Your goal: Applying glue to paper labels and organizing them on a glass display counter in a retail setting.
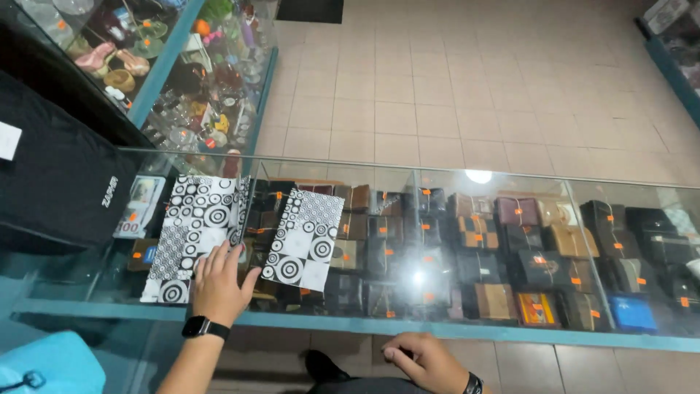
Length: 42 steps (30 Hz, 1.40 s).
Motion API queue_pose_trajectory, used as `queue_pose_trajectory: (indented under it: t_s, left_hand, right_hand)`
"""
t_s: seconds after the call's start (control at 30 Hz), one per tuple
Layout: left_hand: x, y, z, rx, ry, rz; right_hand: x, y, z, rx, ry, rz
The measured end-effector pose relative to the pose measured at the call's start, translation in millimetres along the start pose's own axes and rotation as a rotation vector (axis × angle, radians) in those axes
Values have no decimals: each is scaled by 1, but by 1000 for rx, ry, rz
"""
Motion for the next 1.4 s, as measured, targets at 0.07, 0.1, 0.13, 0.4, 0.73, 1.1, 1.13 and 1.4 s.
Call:
queue_pose_trajectory:
  t_s: [0.07,0.1,0.13,0.4,0.73,1.1,1.13,1.4]
  left_hand:
    - [-41,-14,-2,1,-27,18]
    - [-63,-15,-5,-2,-55,57]
    - [-86,-25,0,1,-52,63]
    - [-325,-109,60,292,-508,600]
    - [-501,-135,135,652,-511,728]
    - [-717,-104,179,738,-489,1099]
    - [-734,-101,185,751,-488,1120]
    - [-899,-82,194,620,-745,1633]
  right_hand:
    - [-11,-28,-12,-28,-55,-49]
    - [-14,-41,-19,-78,-106,-100]
    - [-23,-53,-23,-83,-100,-98]
    - [-86,-163,-61,-169,-225,-258]
    - [-169,-297,-104,-606,-120,69]
    - [-263,-367,-177,-872,-30,386]
    - [-266,-373,-187,-891,-21,399]
    - [-312,-393,-270,-752,-134,646]
Point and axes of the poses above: each hand's wrist, its own y-axis towards the middle knuckle, its own z-axis out of the palm, x = y × z, the point moved 5 cm from there along y, towards the middle knuckle, and after that the axes turned 3 degrees about -y, right-handed, at the moved point
